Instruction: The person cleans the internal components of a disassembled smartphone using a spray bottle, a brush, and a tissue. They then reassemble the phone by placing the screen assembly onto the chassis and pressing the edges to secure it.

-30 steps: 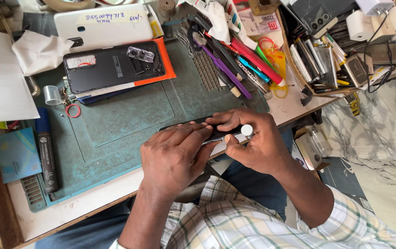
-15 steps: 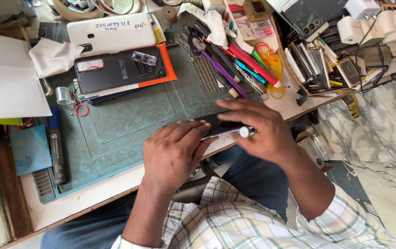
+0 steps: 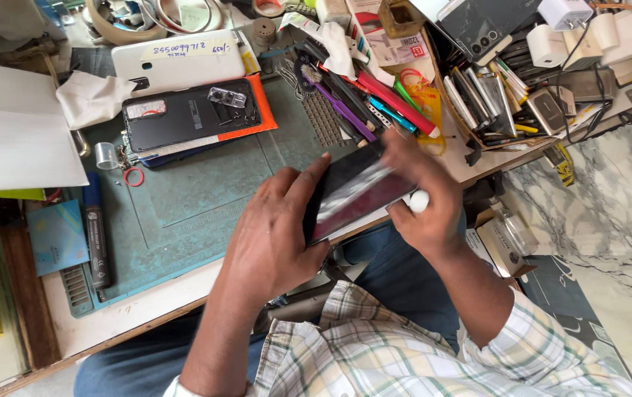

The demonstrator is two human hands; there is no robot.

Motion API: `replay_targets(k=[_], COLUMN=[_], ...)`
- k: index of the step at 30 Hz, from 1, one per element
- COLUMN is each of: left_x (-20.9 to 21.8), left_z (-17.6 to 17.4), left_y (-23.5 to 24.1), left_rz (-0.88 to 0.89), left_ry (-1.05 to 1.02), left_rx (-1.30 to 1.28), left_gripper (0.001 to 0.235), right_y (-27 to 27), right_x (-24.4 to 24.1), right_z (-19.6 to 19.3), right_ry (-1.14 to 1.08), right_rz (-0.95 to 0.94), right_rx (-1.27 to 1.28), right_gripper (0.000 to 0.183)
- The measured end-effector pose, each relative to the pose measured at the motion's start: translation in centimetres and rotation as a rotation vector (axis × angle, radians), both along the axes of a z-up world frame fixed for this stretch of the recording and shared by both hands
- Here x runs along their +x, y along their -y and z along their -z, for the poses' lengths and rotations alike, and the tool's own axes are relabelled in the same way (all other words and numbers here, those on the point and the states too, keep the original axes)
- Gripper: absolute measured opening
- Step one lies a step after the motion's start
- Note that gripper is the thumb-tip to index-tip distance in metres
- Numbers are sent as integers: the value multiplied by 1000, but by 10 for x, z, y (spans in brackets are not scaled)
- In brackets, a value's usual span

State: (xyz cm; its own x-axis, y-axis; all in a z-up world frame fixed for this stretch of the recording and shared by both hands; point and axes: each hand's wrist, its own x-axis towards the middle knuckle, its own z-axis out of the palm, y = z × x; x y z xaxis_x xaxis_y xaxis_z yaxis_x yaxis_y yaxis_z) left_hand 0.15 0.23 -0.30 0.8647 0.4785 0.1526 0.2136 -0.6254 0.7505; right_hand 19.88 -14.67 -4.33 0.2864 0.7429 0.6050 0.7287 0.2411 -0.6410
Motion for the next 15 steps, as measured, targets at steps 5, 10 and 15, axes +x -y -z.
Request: replay_targets(k=[5,10,15], left_x=[9,12,10], left_z=[0,3,7], left_y=[4,4,2], left_rz=[-18,-35,-27], left_ry=[13,-74,19], left_rx=[-174,-282,-261], left_gripper=[93,97,96], right_y=[-3,-8,-12], right_x=[-15,-28,-31], right_z=[3,0,-1], right_ry=[-682,-651,-591], right_rz=[-264,-236,-197], right_rx=[-45,-70,-71], right_gripper=[96,104,106])
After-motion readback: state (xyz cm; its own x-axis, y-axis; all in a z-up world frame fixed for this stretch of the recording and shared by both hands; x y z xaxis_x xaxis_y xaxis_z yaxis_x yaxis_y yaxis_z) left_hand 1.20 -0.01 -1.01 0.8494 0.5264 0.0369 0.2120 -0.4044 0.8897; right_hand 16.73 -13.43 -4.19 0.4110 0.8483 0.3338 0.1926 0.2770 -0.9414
